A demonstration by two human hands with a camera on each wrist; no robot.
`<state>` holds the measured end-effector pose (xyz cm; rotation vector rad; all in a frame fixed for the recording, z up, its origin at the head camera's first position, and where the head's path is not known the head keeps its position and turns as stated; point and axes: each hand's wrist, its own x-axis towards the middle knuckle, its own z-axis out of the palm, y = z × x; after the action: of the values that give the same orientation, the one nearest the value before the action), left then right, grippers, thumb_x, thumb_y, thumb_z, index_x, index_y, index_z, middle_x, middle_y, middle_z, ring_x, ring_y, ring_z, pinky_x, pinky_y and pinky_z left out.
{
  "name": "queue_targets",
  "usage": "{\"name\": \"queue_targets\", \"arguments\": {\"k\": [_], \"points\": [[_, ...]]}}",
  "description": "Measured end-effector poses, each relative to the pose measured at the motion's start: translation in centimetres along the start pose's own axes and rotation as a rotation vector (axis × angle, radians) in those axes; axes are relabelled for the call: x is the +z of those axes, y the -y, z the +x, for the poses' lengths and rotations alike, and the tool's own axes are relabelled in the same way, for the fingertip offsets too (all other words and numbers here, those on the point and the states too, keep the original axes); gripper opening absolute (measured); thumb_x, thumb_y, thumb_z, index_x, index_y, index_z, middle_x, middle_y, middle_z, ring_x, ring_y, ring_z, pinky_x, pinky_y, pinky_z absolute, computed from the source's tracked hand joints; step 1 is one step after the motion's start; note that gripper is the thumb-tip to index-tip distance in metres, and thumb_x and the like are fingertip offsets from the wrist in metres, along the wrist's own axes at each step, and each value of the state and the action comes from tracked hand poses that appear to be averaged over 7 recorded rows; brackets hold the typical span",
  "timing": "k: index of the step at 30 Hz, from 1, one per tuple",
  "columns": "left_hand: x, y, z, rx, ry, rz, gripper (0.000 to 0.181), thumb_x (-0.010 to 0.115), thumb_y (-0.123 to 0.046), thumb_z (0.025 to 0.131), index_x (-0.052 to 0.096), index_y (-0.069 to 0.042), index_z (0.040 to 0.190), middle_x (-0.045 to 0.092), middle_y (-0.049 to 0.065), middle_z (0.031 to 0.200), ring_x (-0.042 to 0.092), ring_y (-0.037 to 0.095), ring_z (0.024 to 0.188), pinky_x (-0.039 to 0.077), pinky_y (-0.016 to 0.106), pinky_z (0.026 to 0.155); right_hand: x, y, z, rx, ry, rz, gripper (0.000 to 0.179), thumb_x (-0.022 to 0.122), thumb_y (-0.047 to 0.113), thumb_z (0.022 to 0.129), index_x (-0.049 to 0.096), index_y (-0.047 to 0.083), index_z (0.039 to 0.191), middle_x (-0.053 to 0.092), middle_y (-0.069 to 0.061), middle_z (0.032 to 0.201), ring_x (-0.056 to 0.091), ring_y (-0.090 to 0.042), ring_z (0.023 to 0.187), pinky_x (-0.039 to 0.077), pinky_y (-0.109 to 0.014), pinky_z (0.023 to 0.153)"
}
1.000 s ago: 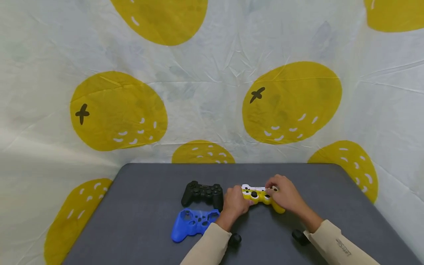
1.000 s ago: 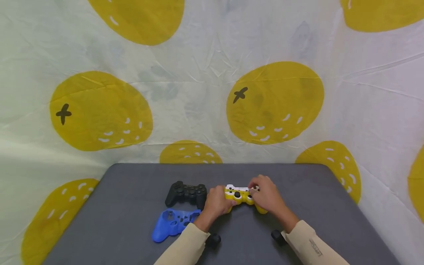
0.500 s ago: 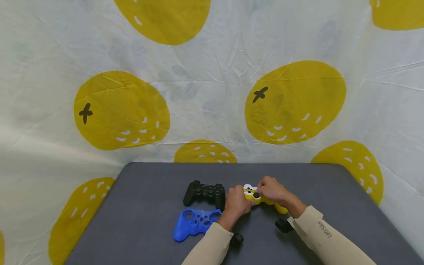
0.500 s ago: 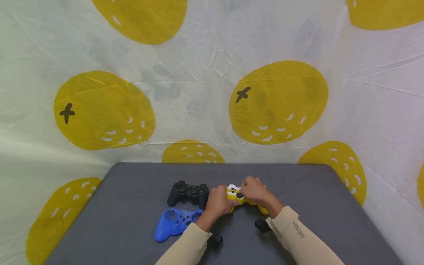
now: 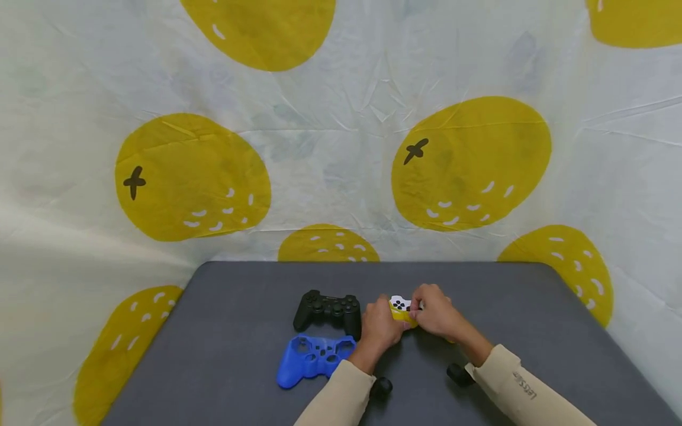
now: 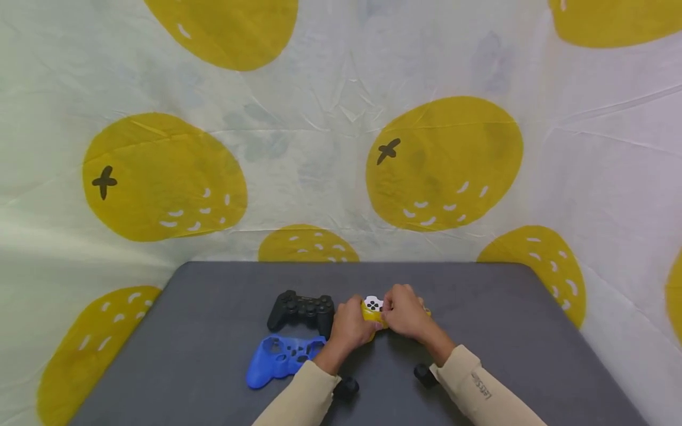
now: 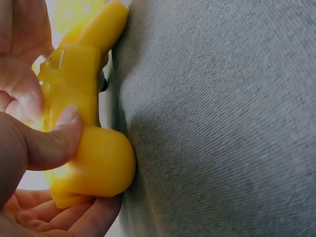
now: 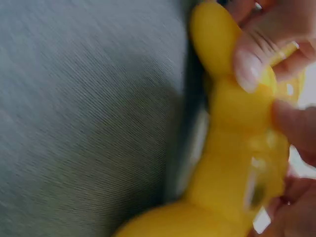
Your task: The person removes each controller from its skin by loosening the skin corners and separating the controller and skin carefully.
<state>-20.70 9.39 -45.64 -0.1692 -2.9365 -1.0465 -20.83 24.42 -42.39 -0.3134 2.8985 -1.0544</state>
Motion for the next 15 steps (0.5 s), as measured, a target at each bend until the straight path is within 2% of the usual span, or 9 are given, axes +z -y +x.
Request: {"name": "queue_targets", "arguments": {"k": [2,6,8,11,13,15], "points": [[0.1,-0.1,-0.1,0.005,0.001,-0.006,0.048,0.096,-0.031,0.073,0.062,-0.008,0.096,0.07,0.011,0.083,0.067,0.028,0.072,0.055,0.038,0.067,0.3,-0.1,-0.2,-0.002,-0.073,-0.076,0.024,0.073,-0.006,0.074,0.064,0.013,0.062,0.067,-0.001,0.078,0.056,-0.017,0.077,0.044,-0.054,0.077],[0.2,-0.2,-0.2,0.013,-0.005,-0.022,0.049,0.096,-0.028,0.073,0.061,-0.008,0.101,0.07,0.012,0.086,0.067,0.029,0.072,0.056,0.039,0.068,0.0,-0.8,-0.6,0.025,-0.149,-0.064,0.016,0.081,0.0,0.075,0.068,0.01,0.078,0.067,-0.007,0.092,0.06,-0.024,0.087,0.047,-0.052,0.082],[0.2,-0.2,-0.3,0.027,-0.004,-0.036,0.053,0.097,-0.025,0.071,0.064,-0.006,0.108,0.07,0.011,0.094,0.068,0.028,0.079,0.058,0.041,0.073,-0.7,-1.5,-1.2,0.03,-0.156,-0.048,0.022,0.085,0.003,0.076,0.07,0.006,0.092,0.067,-0.012,0.104,0.062,-0.031,0.096,0.048,-0.053,0.087],[0.1,0.0,-0.6,0.044,0.005,-0.062,0.066,0.099,-0.018,0.067,0.066,-0.001,0.121,0.07,0.011,0.112,0.069,0.03,0.097,0.06,0.043,0.087,-2.1,-2.8,-2.5,0.037,-0.117,-0.047,0.041,0.089,0.006,0.076,0.069,0.002,0.111,0.065,-0.018,0.117,0.061,-0.032,0.098,0.051,-0.049,0.084],[0.0,0.1,-0.9,0.057,0.004,-0.07,0.072,0.098,-0.013,0.065,0.065,0.0,0.128,0.069,0.012,0.124,0.069,0.03,0.108,0.059,0.045,0.095,-2.5,-3.9,-3.6,0.041,-0.093,-0.075,0.047,0.091,0.008,0.074,0.068,0.002,0.115,0.063,-0.017,0.121,0.06,-0.028,0.095,0.052,-0.044,0.08],[0.1,0.1,-1.1,0.057,-0.016,-0.071,0.071,0.096,-0.008,0.065,0.067,-0.001,0.129,0.07,0.012,0.127,0.069,0.031,0.113,0.058,0.045,0.098,-2.4,-4.8,-4.5,0.022,-0.082,-0.101,0.055,0.095,0.008,0.07,0.066,0.003,0.116,0.061,-0.016,0.121,0.058,-0.022,0.092,0.051,-0.037,0.076]]}}
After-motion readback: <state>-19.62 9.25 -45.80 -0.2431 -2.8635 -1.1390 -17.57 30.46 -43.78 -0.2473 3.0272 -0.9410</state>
